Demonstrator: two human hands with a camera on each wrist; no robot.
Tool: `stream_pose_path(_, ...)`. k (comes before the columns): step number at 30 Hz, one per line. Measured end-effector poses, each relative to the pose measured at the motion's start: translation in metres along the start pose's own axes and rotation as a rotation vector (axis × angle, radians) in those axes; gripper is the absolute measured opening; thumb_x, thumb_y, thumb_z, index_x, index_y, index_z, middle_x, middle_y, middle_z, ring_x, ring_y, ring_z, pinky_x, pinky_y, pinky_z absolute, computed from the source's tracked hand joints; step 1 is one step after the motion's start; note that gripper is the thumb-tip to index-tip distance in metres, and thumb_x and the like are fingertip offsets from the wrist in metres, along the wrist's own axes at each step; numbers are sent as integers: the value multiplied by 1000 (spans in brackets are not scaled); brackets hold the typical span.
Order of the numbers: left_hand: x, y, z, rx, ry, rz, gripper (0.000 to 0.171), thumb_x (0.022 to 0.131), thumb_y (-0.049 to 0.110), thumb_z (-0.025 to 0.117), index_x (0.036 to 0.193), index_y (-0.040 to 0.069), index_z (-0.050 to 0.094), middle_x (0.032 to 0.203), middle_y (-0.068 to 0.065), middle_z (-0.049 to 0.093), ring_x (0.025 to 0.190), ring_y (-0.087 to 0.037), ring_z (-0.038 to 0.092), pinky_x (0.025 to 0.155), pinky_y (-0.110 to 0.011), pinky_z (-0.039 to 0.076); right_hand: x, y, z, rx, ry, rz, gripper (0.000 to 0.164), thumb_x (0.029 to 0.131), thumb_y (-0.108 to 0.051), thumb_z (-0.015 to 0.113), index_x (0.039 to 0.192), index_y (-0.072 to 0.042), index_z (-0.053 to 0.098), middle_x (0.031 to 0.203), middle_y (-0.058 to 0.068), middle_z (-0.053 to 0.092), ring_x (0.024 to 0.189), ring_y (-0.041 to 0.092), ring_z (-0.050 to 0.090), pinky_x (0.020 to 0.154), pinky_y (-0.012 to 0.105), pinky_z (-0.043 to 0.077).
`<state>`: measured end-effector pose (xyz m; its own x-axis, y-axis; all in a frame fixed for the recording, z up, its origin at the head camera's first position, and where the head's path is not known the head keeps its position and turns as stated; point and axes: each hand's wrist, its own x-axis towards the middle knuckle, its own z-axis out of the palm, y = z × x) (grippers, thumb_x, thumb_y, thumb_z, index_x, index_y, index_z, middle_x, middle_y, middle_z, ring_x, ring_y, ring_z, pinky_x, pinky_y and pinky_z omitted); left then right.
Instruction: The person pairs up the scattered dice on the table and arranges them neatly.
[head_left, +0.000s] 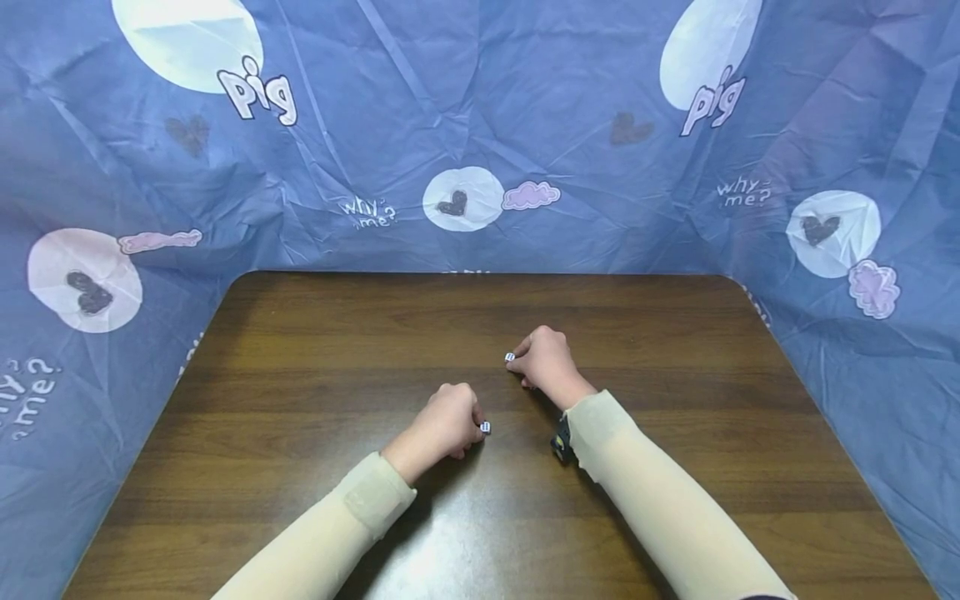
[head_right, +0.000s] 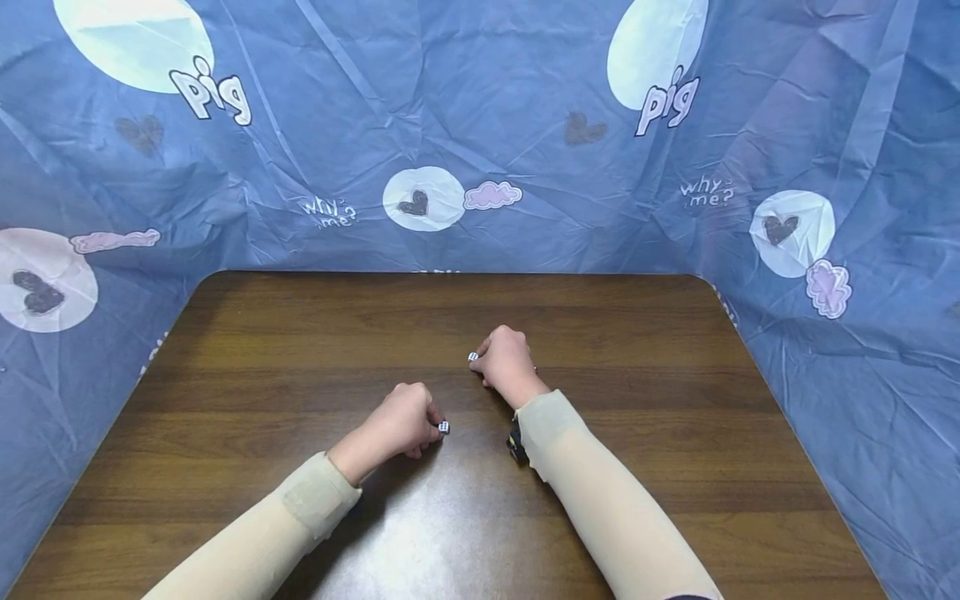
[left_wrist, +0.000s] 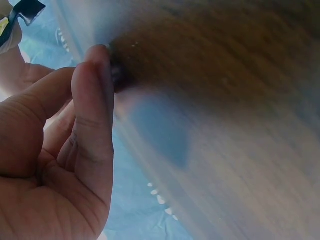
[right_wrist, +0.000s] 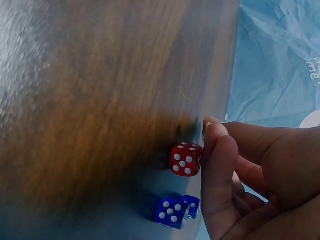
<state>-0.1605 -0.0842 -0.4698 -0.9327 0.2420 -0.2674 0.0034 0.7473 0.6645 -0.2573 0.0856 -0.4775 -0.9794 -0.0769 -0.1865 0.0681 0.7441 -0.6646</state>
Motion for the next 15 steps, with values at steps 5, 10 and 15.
stream_pose_path(5, 0, -1, 0, -10, -2, 6, 19, 81, -6, 79, 70, 8, 72, 50, -2, 61, 40, -14, 62, 38, -25, 53, -3, 1, -2, 32, -5, -8, 9, 84, -12, 86, 91, -8, 81, 75, 5, 72, 46, 13, 64, 47, 24, 56)
stream_pose_path(10, 1, -1, 1, -11, -5, 2, 18, 81, -6, 80, 71, 7, 73, 50, -3, 62, 40, -16, 62, 38, -25, 54, -16, 1, -4, 41, -26, -56, 8, 85, -13, 85, 91, -10, 82, 75, 2, 73, 48, 16, 66, 47, 25, 56)
stream_pose_path(15, 2, -1, 1, -4, -13, 4, 18, 81, -5, 80, 71, 7, 73, 49, -2, 61, 40, -16, 62, 38, -25, 54, -31, 3, -5, 63, -83, -94, 6, 85, -13, 84, 90, -11, 82, 70, 0, 73, 48, 17, 65, 47, 27, 56)
